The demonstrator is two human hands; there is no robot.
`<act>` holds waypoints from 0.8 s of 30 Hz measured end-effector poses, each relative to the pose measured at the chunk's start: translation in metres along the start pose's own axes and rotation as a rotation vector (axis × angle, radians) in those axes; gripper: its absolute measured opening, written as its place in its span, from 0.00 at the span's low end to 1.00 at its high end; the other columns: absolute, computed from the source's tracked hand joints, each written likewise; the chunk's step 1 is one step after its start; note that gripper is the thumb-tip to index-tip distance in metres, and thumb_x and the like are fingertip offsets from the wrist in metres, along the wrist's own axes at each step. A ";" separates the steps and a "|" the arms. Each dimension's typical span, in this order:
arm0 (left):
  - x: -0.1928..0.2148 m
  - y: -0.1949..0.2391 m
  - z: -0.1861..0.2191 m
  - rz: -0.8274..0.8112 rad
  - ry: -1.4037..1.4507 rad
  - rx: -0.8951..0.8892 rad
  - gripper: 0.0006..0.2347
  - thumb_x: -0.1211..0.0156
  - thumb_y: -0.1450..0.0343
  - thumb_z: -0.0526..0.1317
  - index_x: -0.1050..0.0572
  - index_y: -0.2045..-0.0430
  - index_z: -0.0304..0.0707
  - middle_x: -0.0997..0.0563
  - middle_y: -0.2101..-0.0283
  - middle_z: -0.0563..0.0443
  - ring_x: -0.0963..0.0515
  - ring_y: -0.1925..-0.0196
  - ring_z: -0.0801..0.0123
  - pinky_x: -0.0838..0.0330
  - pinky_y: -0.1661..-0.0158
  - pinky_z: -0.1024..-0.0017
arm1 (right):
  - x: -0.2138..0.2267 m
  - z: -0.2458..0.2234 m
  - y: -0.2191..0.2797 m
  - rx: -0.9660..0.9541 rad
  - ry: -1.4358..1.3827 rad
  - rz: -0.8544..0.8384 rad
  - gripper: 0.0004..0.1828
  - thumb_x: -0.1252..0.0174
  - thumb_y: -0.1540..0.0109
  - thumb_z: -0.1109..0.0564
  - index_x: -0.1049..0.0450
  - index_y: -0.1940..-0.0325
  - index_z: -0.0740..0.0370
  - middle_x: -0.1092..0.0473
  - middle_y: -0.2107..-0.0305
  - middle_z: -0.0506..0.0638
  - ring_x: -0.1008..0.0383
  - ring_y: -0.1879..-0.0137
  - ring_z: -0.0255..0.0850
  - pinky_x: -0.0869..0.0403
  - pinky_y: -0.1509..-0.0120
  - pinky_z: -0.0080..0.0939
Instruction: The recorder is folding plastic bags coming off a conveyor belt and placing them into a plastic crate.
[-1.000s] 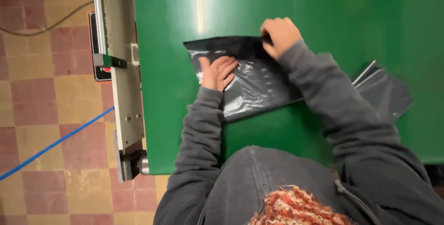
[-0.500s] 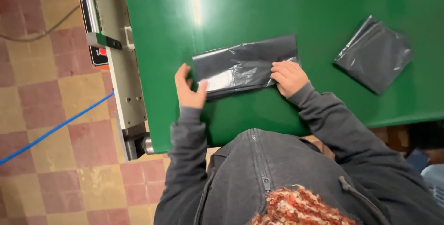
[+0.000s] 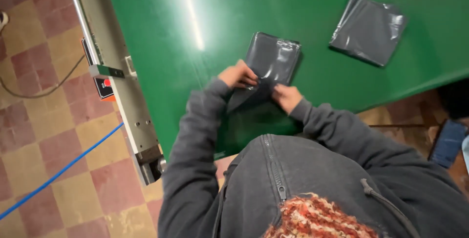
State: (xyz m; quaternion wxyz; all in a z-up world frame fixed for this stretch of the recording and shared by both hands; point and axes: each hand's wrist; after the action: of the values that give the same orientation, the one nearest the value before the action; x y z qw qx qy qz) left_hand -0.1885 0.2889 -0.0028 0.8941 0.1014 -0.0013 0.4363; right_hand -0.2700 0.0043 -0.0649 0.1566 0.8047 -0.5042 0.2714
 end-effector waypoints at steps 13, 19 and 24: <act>-0.062 -0.049 0.049 0.820 -1.035 -0.131 0.13 0.38 0.33 0.45 0.31 0.66 0.36 0.24 0.64 0.42 0.22 0.61 0.43 0.30 0.68 0.53 | 0.031 0.021 -0.042 -0.788 -0.812 0.259 0.20 0.45 0.33 0.50 0.30 0.45 0.67 0.28 0.66 0.50 0.29 0.67 0.40 0.30 0.65 0.44; -0.124 -0.073 0.137 0.511 -0.423 -0.486 0.09 0.38 0.26 0.39 0.32 0.61 0.36 0.27 0.65 0.39 0.24 0.66 0.42 0.27 0.64 0.54 | 0.125 0.013 0.017 -0.269 -0.280 0.971 0.26 0.42 0.28 0.53 0.40 0.30 0.67 0.29 0.46 0.58 0.27 0.44 0.42 0.27 0.38 0.41; -0.191 -0.196 0.139 0.601 -0.430 -0.252 0.13 0.39 0.26 0.47 0.32 0.61 0.40 0.20 0.65 0.39 0.20 0.63 0.36 0.27 0.64 0.49 | 0.236 0.014 0.024 -0.068 -0.086 1.096 0.30 0.41 0.27 0.56 0.45 0.25 0.64 0.26 0.49 0.61 0.22 0.45 0.48 0.24 0.38 0.46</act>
State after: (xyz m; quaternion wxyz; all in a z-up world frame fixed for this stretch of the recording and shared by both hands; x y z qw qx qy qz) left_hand -0.1422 -0.0024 0.0807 0.7113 0.0750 -0.2720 0.6437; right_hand -0.2069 -0.1849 0.0638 -0.0026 0.4292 -0.8639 0.2637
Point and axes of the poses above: each hand's wrist, its own y-axis away from the middle knuckle, its own x-axis out of the back of the hand, z = x × y
